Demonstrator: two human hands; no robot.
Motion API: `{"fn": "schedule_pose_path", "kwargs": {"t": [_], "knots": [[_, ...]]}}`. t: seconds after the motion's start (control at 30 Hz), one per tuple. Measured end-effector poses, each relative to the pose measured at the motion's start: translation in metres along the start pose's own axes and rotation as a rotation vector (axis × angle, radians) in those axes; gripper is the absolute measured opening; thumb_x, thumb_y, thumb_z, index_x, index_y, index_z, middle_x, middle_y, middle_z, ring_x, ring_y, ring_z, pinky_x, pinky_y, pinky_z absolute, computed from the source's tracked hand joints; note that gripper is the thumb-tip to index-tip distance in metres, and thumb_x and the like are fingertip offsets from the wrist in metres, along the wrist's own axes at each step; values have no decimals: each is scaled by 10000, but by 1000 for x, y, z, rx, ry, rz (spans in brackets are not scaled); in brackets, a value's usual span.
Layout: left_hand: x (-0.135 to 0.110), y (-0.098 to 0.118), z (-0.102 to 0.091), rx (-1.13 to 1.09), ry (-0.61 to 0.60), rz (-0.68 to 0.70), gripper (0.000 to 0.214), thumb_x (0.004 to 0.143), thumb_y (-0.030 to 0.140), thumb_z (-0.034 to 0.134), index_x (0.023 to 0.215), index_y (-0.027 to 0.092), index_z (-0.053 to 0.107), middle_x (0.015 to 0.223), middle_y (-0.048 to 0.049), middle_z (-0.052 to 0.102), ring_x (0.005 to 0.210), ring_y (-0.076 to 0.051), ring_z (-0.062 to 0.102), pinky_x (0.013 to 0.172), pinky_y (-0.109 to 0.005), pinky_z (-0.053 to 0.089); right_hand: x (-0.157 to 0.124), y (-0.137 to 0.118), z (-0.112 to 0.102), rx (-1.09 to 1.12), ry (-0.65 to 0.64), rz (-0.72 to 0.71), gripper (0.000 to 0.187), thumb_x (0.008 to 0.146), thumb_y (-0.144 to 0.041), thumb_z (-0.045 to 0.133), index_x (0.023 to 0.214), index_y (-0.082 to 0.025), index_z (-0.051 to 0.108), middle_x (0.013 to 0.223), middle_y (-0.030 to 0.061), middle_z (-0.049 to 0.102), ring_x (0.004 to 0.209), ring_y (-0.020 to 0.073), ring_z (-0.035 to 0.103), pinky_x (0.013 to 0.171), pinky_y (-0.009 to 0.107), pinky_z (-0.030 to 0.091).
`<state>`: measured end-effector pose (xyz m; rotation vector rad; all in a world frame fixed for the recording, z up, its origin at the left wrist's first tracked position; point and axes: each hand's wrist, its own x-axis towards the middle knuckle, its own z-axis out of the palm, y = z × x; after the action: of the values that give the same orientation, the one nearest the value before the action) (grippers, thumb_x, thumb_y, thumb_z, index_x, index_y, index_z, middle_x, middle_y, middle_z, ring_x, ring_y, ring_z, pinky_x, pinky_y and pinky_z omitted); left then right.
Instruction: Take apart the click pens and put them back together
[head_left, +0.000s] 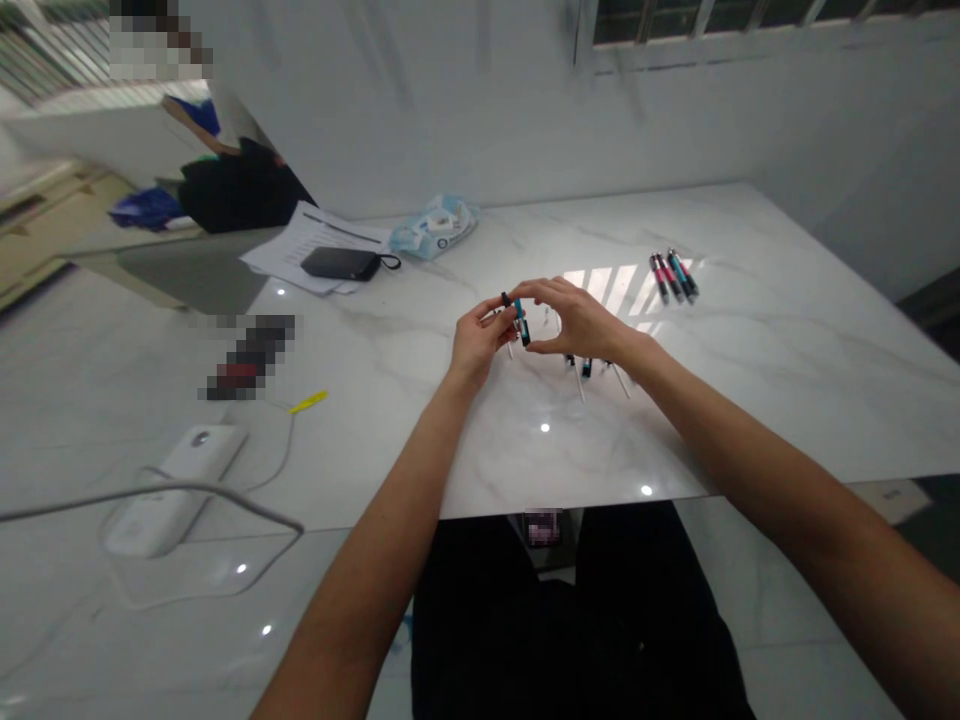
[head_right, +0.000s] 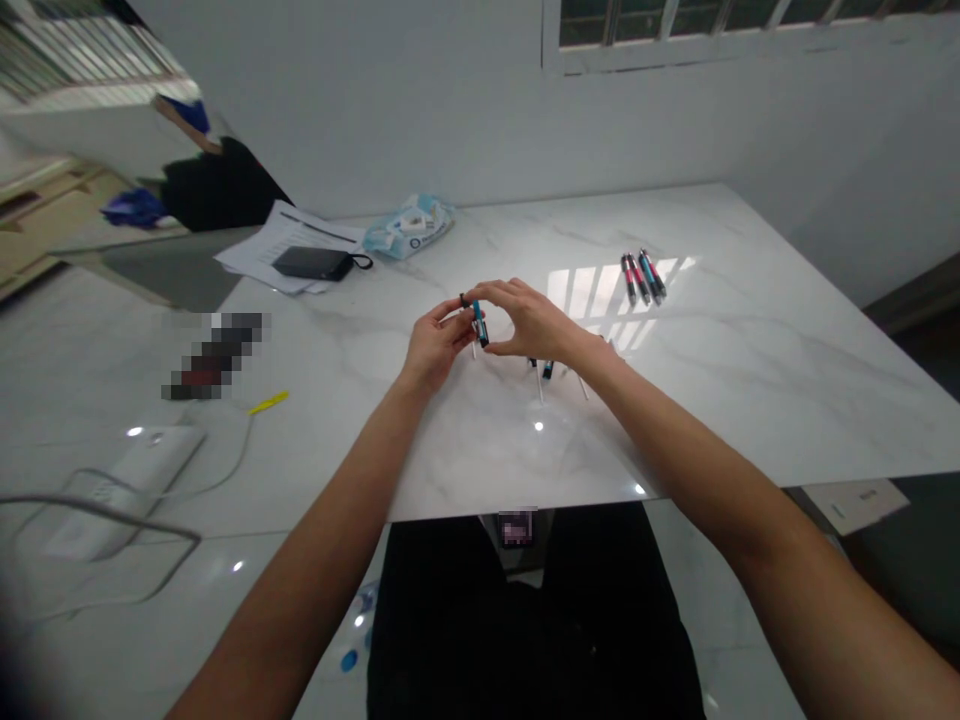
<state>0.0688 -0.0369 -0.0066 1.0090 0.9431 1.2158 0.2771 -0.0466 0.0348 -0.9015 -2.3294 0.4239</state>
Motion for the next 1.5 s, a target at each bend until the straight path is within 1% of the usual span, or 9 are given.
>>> {"fn": "schedule_pose_path", "kwargs": {"t": [0.17, 0.23, 0.33, 0.5, 0.9, 1.0, 1.17, 1.3, 1.5], "knots": [[2, -1, 3, 18, 21, 38, 434, 736, 323, 974, 1091, 186, 765, 921, -34, 806, 753, -118, 712, 800, -273, 581, -4, 26, 0, -4, 80, 71, 801, 828, -398, 934, 1556, -337, 605, 1522, 70, 675, 1319, 365, 629, 1152, 539, 506], [3, -1, 3, 26, 51, 56, 391, 758, 296, 953, 1085, 195, 763, 900, -19, 794, 750, -117, 712, 793, -268, 581, -6, 43, 2, -51, 138, 162, 633, 849, -436, 916, 1433, -303, 710, 1369, 96, 746, 1226, 368, 661, 1117, 556, 513], [4, 1, 2, 42, 83, 61, 339, 796, 273, 923, 1087, 208, 761, 910, -15, 791, 754, -115, 716, 774, -257, 577, -9, 68, 8, -121, 133, 287, 362, 897, -449, 865, 1216, -286, 817, 1135, 97, 800, 1098, 362, 682, 1060, 558, 525], [5, 1, 2, 42, 91, 68, 311, 813, 255, 910, 1085, 211, 767, 917, -16, 792, 756, -110, 724, 757, -239, 576, -10, 85, 17, -155, 98, 329, 194, 929, -419, 813, 1060, -285, 862, 1012, 75, 820, 981, 325, 682, 1005, 524, 538], [4, 1, 4, 67, 84, 78, 305, 802, 255, 902, 1080, 215, 783, 892, -13, 787, 759, -114, 715, 770, -245, 584, -3, 77, 22, -87, 93, 326, 85, 942, -320, 775, 924, -304, 857, 956, 59, 820, 978, 309, 681, 1019, 537, 522], [5, 0, 3, 80, 84, 85, 324, 777, 273, 913, 1075, 219, 798, 884, -12, 791, 762, -118, 708, 756, -242, 582, -3, 72, 20, -53, 149, 348, 89, 947, -319, 769, 924, -295, 851, 969, 58, 822, 982, 300, 712, 1014, 524, 534], [7, -5, 3, 129, 52, 157, 317, 763, 263, 904, 1064, 206, 821, 915, -27, 791, 758, -125, 698, 764, -273, 598, -2, 58, 13, 123, 305, 344, 201, 985, -354, 693, 1044, -261, 861, 1024, 79, 838, 939, 269, 748, 923, 476, 591], [7, -10, 5, 249, 36, 228, 278, 779, 276, 873, 1044, 204, 838, 952, -45, 805, 766, -152, 725, 751, -292, 597, 0, 49, 11, 240, 363, 303, 255, 1000, -406, 653, 1088, -282, 859, 1120, 84, 814, 1015, 264, 742, 896, 438, 613], [3, -8, 4, 370, -49, 254, 250, 781, 286, 865, 1010, 187, 869, 902, -62, 818, 736, -165, 701, 678, -274, 535, 3, 44, 19, 455, 342, 328, 290, 897, -492, 792, 1006, -225, 829, 914, 66, 799, 849, 223, 707, 804, 405, 592]]}}
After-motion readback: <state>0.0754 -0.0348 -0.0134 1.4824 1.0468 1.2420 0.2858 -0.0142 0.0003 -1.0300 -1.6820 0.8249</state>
